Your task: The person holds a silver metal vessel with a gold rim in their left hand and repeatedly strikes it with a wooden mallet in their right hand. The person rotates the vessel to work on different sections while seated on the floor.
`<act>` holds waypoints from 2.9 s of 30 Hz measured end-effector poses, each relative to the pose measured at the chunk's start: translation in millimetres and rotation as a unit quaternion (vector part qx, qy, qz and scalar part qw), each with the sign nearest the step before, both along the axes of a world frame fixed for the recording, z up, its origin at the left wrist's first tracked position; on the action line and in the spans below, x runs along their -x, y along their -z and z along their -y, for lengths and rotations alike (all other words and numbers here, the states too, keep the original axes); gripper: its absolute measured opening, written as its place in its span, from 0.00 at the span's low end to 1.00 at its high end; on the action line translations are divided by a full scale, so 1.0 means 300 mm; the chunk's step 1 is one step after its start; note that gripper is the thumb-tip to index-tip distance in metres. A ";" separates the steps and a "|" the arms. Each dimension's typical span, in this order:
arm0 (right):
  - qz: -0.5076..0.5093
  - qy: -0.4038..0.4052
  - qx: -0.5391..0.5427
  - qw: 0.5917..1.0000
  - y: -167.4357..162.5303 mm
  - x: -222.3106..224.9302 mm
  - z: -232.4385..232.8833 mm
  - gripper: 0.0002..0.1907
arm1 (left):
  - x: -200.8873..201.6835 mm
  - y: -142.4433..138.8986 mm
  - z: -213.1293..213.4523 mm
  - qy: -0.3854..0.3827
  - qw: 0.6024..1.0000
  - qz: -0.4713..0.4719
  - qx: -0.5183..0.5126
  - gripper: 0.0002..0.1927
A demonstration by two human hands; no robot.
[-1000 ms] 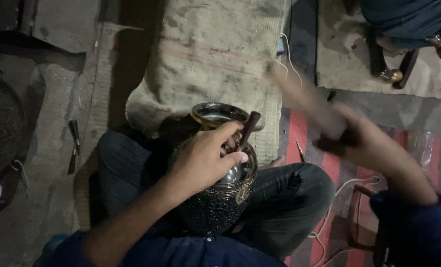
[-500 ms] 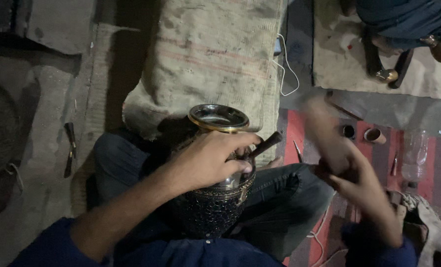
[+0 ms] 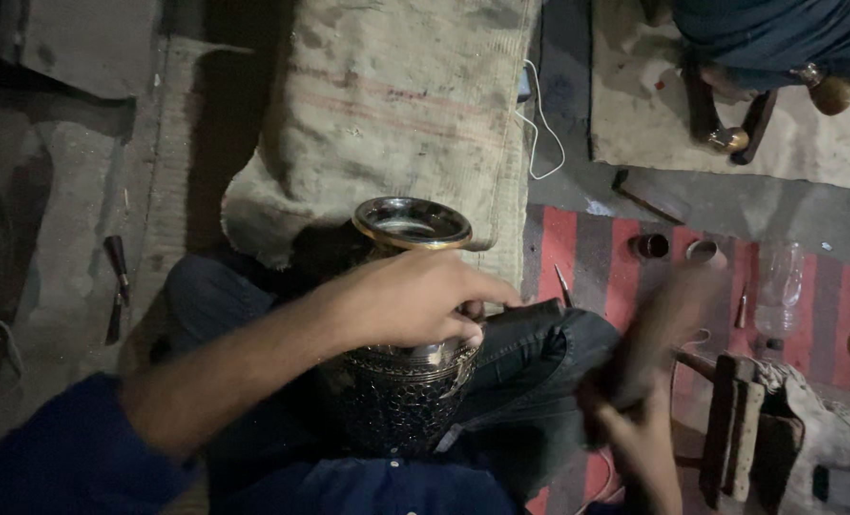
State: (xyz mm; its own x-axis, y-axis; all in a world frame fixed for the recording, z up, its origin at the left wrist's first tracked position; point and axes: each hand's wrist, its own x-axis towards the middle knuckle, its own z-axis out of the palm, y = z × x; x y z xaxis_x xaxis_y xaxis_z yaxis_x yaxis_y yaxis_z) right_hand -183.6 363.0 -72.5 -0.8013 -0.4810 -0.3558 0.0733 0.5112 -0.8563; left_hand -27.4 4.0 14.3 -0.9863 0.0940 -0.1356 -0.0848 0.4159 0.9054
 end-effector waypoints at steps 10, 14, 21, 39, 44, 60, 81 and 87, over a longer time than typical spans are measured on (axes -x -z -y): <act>-0.108 -0.001 -0.015 0.994 -0.024 -0.178 0.010 0.24 | 0.030 -0.002 0.012 0.089 0.996 0.020 0.021 0.27; -0.080 0.086 -0.101 0.988 -0.033 -0.231 0.010 0.22 | 0.026 -0.009 0.025 0.130 0.991 -0.002 0.019 0.25; -0.051 0.088 -0.034 0.994 0.017 -0.215 -0.048 0.39 | 0.010 -0.039 0.051 0.059 0.998 0.011 -0.035 0.29; -0.019 0.095 0.128 0.987 -0.004 -0.224 0.033 0.17 | 0.008 0.025 0.061 0.118 0.993 -0.009 -0.018 0.24; -0.091 0.039 0.057 0.993 -0.035 -0.201 0.054 0.14 | 0.011 0.008 0.048 0.119 0.993 0.002 0.004 0.24; -0.103 -0.069 0.016 0.992 -0.062 -0.012 0.020 0.19 | -0.084 -0.011 0.033 -0.030 0.997 -0.066 -0.012 0.23; -0.237 -0.346 -0.415 0.807 -0.542 0.217 0.579 0.32 | -0.195 0.070 -0.115 -0.319 0.945 -0.052 -0.047 0.19; -0.411 -0.442 -0.521 0.604 -0.621 0.164 0.645 0.23 | -0.230 0.079 -0.164 -0.403 0.906 -0.085 -0.094 0.20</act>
State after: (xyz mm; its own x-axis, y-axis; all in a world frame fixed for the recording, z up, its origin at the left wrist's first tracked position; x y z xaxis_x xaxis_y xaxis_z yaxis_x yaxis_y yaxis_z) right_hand -232.8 169.4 113.7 -0.5072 -0.7080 -0.4914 -0.8532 0.3323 0.4020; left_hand 41.4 53.1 -9.5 -0.7503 -0.6603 -0.0322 -0.1454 0.1173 0.9824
